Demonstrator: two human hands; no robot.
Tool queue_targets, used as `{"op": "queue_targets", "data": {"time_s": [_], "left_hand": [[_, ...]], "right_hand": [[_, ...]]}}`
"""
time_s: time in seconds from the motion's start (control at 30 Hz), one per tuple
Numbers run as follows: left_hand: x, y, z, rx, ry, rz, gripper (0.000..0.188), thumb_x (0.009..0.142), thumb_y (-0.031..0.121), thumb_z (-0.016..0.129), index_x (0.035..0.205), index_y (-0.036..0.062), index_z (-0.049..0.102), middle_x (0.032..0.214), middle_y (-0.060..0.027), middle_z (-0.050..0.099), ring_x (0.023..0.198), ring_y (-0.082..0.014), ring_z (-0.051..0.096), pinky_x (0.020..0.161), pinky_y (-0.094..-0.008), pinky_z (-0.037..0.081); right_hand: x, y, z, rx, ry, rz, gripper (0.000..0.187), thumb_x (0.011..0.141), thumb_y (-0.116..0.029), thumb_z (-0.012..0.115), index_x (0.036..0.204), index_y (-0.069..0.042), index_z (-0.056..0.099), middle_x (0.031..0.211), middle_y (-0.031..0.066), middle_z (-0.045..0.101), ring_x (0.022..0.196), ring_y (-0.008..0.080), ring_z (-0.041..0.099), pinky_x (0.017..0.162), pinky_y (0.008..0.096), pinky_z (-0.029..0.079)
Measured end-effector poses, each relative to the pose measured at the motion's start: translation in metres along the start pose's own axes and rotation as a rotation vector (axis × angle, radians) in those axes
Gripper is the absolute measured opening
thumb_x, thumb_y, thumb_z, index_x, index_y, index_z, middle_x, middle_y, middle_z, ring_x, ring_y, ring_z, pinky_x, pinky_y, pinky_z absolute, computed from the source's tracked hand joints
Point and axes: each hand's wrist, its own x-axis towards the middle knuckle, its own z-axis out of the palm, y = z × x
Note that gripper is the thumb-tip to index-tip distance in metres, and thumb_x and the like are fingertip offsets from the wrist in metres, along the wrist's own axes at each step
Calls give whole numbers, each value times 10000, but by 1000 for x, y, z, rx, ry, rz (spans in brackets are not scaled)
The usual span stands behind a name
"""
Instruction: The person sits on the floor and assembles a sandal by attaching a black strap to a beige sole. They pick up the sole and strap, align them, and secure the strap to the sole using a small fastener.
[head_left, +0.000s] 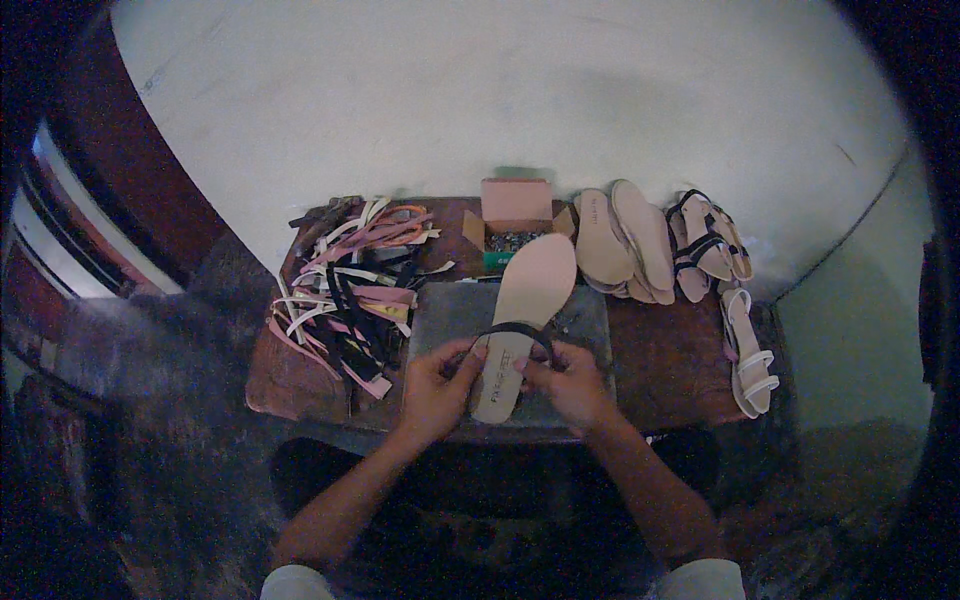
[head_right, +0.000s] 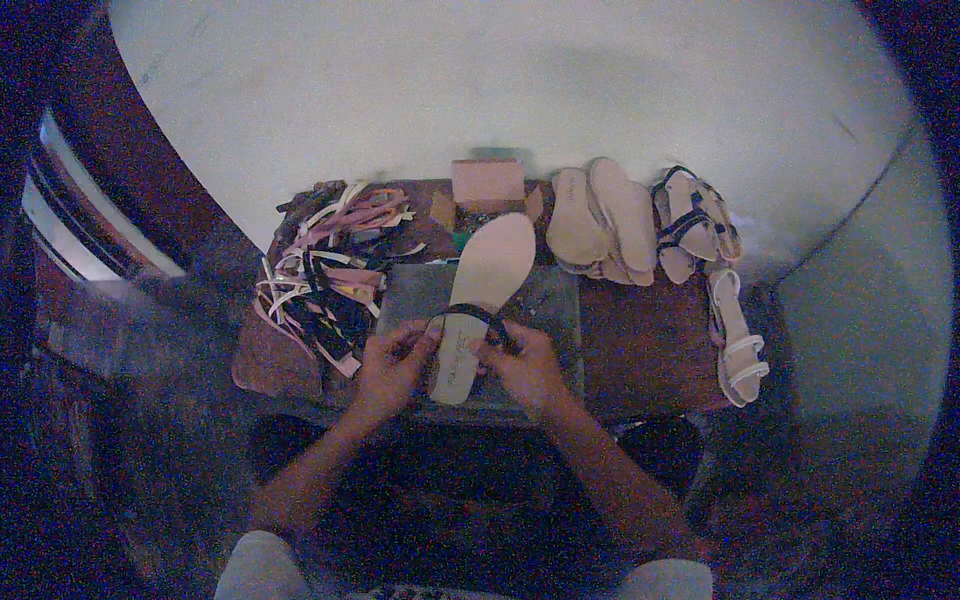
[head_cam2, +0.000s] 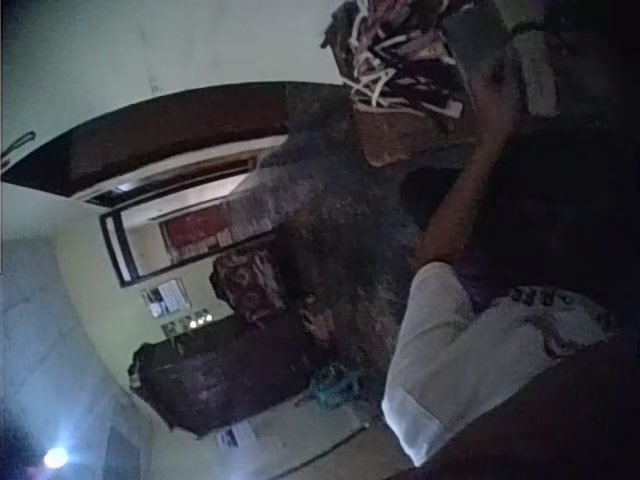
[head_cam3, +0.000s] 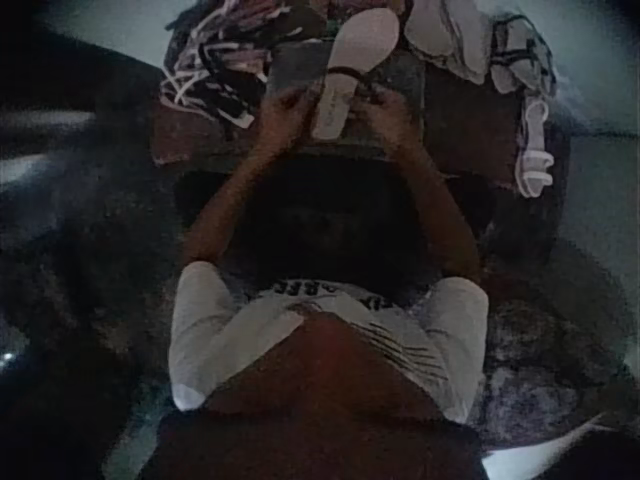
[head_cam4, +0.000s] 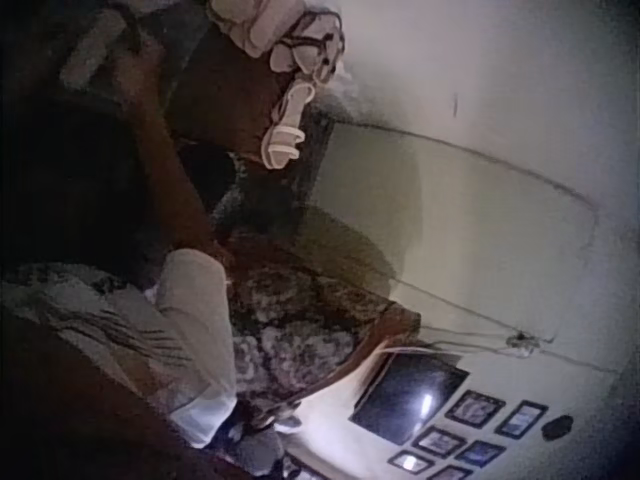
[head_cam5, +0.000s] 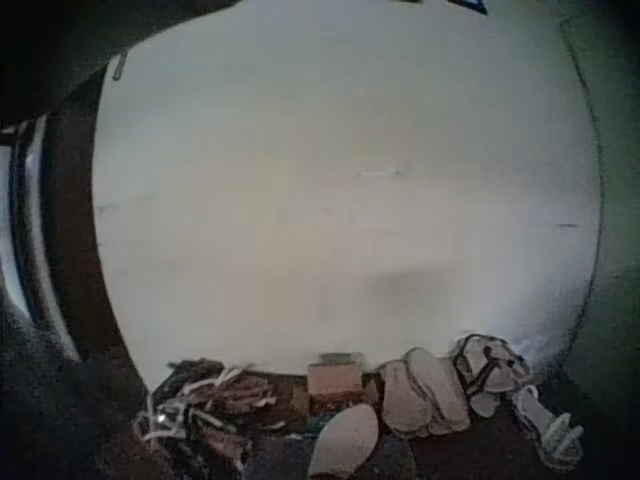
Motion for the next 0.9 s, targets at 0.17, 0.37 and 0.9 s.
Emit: {"op": "queue_targets", "data": {"time_s": [0.17, 0.37, 0.9], "left_hand": [[9, 14, 12, 8, 29, 89, 205, 952, 124, 596, 1092, -12, 659, 920, -95, 712, 817, -127, 661, 708, -270, 515], [21, -8, 14, 128, -43, 261, 228, 897, 37, 616, 1117, 1, 659, 910, -85, 707, 768, -128, 648, 722, -263, 503], [21, 7, 0, -44, -329, -21, 405, 851, 99, 742, 1197, 39, 541, 976, -71, 651, 846, -118, 633, 675, -271, 526]], "right_hand": [[10, -11, -23, 15, 106, -153, 302, 879, -138, 686, 1120, 41, 659, 937, 87, 705, 754, 142, 653, 663, 290, 541], [5, -30, -23, 191, 122, -78, 218, 865, -118, 674, 1028, 27, 669, 900, 76, 682, 734, 129, 604, 677, 271, 483], [12, -9, -18, -285, 143, -241, 266, 880, -89, 672, 1107, 50, 672, 905, 87, 711, 704, 118, 639, 629, 263, 528]]}}
